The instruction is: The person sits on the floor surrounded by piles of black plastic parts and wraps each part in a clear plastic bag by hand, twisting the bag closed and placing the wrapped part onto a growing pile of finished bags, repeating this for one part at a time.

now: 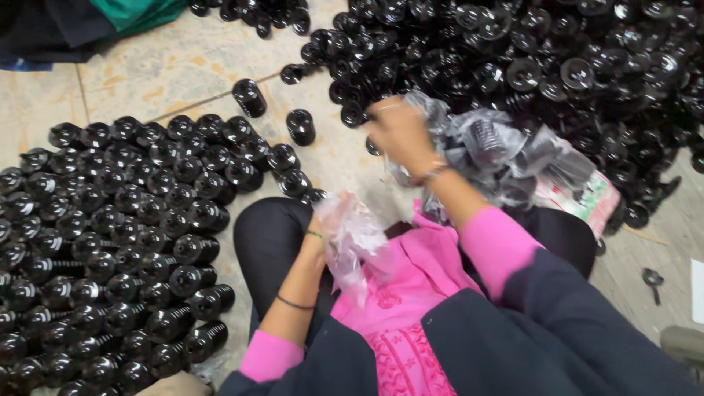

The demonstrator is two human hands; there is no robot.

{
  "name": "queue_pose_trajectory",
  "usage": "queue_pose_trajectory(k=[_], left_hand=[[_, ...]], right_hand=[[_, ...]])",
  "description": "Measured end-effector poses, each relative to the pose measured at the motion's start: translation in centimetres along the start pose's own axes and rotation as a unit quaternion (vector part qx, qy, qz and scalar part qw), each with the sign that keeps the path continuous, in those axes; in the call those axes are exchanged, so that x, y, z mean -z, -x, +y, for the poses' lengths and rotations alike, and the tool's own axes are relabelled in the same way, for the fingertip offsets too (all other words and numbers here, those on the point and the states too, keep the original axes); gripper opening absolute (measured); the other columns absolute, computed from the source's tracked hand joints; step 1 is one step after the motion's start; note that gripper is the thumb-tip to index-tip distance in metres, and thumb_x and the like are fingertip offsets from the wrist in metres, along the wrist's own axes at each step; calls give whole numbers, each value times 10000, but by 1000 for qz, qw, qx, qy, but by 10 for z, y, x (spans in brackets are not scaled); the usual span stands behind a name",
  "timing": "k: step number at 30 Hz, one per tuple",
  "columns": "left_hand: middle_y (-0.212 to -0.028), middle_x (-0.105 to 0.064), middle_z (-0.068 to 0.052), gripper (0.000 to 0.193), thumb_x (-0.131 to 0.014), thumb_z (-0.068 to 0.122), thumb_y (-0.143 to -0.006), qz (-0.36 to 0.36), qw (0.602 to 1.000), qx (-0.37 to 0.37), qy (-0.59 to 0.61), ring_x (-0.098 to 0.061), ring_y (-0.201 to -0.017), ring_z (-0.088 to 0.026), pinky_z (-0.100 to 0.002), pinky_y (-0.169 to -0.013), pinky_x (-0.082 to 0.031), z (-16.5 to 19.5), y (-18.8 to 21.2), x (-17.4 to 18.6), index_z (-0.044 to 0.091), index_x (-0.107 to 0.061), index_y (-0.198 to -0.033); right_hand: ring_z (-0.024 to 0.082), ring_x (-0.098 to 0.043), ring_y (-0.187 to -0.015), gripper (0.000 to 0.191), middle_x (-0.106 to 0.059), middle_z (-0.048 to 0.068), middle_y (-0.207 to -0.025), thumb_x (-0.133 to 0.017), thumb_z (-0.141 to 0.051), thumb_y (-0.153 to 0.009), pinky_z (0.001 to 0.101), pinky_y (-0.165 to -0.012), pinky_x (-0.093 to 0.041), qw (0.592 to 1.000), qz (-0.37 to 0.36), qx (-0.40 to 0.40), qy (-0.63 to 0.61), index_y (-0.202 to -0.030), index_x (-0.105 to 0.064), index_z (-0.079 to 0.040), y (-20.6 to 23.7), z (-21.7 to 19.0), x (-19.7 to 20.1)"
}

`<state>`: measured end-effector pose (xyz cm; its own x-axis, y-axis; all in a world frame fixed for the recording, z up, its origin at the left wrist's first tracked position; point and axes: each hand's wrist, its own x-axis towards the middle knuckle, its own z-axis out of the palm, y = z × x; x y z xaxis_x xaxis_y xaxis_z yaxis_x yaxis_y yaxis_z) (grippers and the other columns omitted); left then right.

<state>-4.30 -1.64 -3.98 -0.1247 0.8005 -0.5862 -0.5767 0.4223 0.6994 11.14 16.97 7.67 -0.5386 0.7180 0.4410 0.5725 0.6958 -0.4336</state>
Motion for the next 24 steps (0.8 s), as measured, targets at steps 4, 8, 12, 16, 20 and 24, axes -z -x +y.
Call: queue_pose_trajectory(k=[4, 8, 12, 16, 20, 24], left_hand=[[-1009, -765, -30, 263, -736, 160, -891, -5, 998, -55, 5, -723, -872, -125, -282, -757, -581, -11, 25, 11, 25, -729, -1118], [-899, -709, -27, 202, -748, 141, -909, 27, 995, -88, 32, -659, -758, -115, -284, -658, -530, -27, 45, 23, 19, -711, -1066], [-850, -676, -24, 187, -732, 174, -973, 94, 990, -101, -28, -583, -697, -104, -287, -589, -453, -26, 37, 26, -12, -745, -981], [-856, -699, 4, 133, -722, 164, -928, 85, 984, -155, -21, -613, -710, -82, -257, -622, -505, 1, 13, 9, 45, -761, -971], [-838, -734, -37, 153, -761, 147, -883, 6, 990, -143, 12, -682, -729, -130, -273, -646, -542, 32, 4, -25, 9, -741, -948], [-835, -726, -38, 200, -809, 201, -891, 57, 939, -315, -126, -646, -733, -122, -283, -660, -525, 42, 17, -64, 25, -743, -961]], right_hand=[[411, -612, -1101, 630, -571, 208, -1286, -773, -175, -735, 497, -910, -502, 991, -126, 11, -35, -1320, -595, -25, -60, -57, -105], [433, -599, -1113, 693, -566, 188, -1325, -796, -170, -603, 551, -861, -486, 991, -104, 76, 23, -1280, -653, -167, -76, -76, -135], [387, -602, -1059, 495, -574, 115, -1278, -762, -183, -768, 472, -895, -508, 981, -193, 11, 26, -1249, -649, -217, -43, -50, -136], [364, -612, -1013, 457, -576, 120, -1226, -751, -155, -826, 472, -865, -505, 976, -200, 47, 75, -1271, -660, -209, 54, -6, -106], [376, -623, -1064, 490, -605, 113, -1257, -713, -123, -787, 452, -911, -504, 983, -176, 25, 43, -1270, -671, -197, 142, 12, -68], [321, -667, -1127, 396, -654, 129, -1260, -714, -248, -920, 378, -977, -523, 984, -83, -105, -119, -1283, -651, -104, 147, 16, -21]])
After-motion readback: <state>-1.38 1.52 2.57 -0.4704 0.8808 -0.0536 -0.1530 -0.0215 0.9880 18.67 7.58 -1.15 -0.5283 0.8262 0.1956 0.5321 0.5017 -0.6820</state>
